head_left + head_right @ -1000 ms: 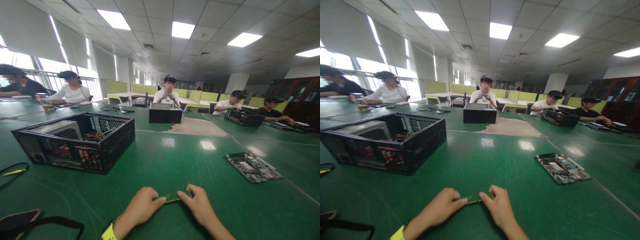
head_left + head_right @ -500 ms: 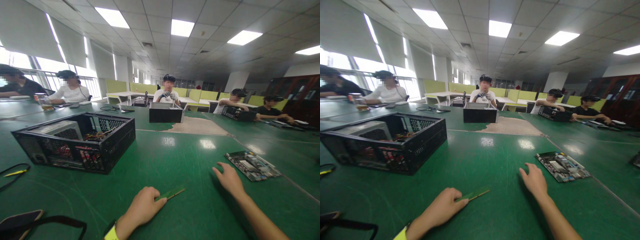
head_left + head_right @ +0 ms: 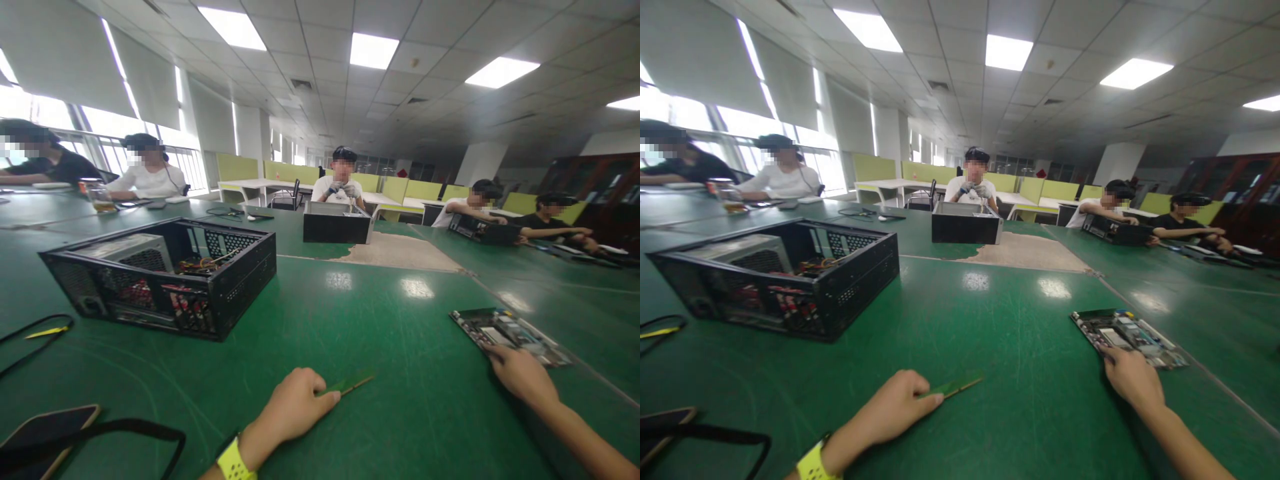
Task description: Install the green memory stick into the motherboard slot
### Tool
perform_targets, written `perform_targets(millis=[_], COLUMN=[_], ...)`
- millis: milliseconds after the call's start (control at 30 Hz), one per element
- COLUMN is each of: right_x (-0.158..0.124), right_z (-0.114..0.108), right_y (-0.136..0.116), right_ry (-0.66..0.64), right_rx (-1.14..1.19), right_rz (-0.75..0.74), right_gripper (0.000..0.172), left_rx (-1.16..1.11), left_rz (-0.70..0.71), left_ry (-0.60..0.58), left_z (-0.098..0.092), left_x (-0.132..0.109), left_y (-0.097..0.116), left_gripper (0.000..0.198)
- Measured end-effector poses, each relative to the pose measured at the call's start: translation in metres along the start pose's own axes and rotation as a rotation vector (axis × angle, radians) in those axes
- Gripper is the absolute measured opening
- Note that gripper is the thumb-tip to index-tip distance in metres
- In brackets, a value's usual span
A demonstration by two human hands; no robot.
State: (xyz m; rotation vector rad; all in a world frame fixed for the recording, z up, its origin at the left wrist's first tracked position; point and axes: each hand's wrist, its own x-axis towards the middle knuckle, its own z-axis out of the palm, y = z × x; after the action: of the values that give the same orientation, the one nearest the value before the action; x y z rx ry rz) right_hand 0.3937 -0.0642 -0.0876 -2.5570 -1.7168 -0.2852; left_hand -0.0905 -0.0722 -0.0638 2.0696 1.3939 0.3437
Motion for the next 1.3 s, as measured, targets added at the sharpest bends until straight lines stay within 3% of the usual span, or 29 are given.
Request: perform_targets(millis=[67,233,333,433,533,633,733,900,1133,1300], right_x=[-0.021,-0.108,-0.132,-0.113,-0.086,-0.079,-0.086,-0.092,-0.092,-0.09], right_z=[-0.009,-0.055,-0.084,-0.094,-0.081,-0.062,-0.053,-0.061,-0.063,-0.061], right_y=[-0.022,-0.105,-0.146,-0.165,-0.171,-0.174,-0.177,-0.179,-0.18,-0.18], right_ry=[-0.015,-0.113,-0.105,-0.044,-0.257,-0.33,-0.281,-0.329,-0.351,-0.374], right_rx=[0.038,0.371,0.513,0.617,0.782,0.883,0.886,0.86,1.012,0.956], right_rz=[-0.054,-0.284,-0.365,-0.431,-0.57,-0.631,-0.623,-0.62,-0.618,-0.639], right_gripper=[0.042,0.045,0.058,0.056,0.047,0.026,0.021,0.018,0.022,0.017], left_rx=[-0.104,-0.309,-0.233,-0.068,-0.034,-0.01,-0.004,0.08,0.251,0.322], left_rz=[0.051,0.198,0.21,0.182,0.197,0.23,0.274,0.272,0.206,0.191], left_ry=[0.036,0.471,0.578,0.455,0.278,0.182,0.149,0.115,0.168,0.14], left_z=[-0.005,-0.034,-0.042,-0.032,-0.016,-0.007,-0.005,-0.005,0.0,-0.001], left_x=[0.002,0.004,0.006,0.01,0.013,0.011,0.009,0.008,0.003,0.002], left_y=[-0.002,0.009,0.02,0.026,0.026,0.022,0.02,0.026,0.036,0.038], left_gripper=[0.047,0.029,0.024,0.008,0.035,0.036,0.021,0.004,0.014,0.013])
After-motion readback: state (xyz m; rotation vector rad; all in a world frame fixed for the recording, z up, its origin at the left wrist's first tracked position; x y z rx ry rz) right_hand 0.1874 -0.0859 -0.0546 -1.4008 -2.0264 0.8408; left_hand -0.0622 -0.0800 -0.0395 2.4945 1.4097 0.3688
